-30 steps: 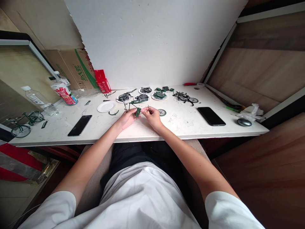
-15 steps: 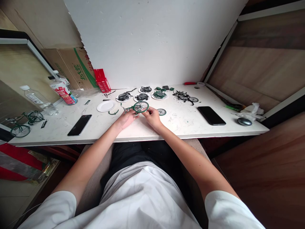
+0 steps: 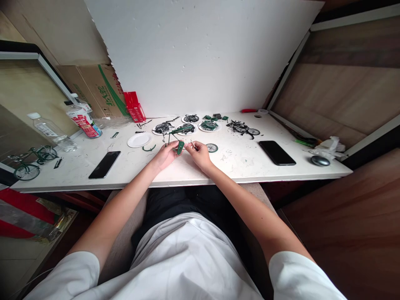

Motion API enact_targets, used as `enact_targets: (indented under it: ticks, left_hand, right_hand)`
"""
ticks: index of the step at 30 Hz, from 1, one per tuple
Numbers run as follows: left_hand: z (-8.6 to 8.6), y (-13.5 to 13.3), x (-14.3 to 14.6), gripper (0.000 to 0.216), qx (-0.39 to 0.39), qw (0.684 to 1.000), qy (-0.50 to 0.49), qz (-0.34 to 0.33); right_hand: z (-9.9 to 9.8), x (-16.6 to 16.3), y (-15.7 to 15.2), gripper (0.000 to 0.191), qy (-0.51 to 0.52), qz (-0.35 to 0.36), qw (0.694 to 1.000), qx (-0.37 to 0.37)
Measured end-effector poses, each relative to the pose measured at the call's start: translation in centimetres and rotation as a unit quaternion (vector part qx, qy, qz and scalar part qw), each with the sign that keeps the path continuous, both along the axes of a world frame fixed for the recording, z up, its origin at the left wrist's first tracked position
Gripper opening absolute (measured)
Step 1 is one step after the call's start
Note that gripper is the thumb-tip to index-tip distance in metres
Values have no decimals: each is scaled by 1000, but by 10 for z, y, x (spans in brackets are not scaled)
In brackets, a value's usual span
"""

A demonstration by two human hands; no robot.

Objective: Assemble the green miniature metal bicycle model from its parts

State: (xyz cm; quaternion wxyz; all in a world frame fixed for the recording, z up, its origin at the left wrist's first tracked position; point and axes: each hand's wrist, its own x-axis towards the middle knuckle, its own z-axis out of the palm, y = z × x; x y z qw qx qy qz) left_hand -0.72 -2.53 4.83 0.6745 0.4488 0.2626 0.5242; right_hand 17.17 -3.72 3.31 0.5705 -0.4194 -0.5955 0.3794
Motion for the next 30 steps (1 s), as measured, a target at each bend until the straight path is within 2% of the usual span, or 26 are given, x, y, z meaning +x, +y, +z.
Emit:
enact_targets:
  ticks: [8, 13, 25, 30]
  left_hand:
    - [0, 1, 1, 23, -36, 998, -25, 40]
    - [-1, 1, 2, 26, -31, 997, -12, 64]
    - [-9, 2, 2, 27, 70, 988, 68, 118]
    - [-8, -2, 5, 24, 119, 974, 109, 157]
  right_hand:
    - [5, -1, -5, 55, -5, 15, 1000, -11]
    - [3, -1, -5, 53, 18, -7, 1000, -17]
    - [-1, -2, -1, 56, 7, 25, 999, -23]
    - [3, -3, -4, 53, 25, 31, 999, 1]
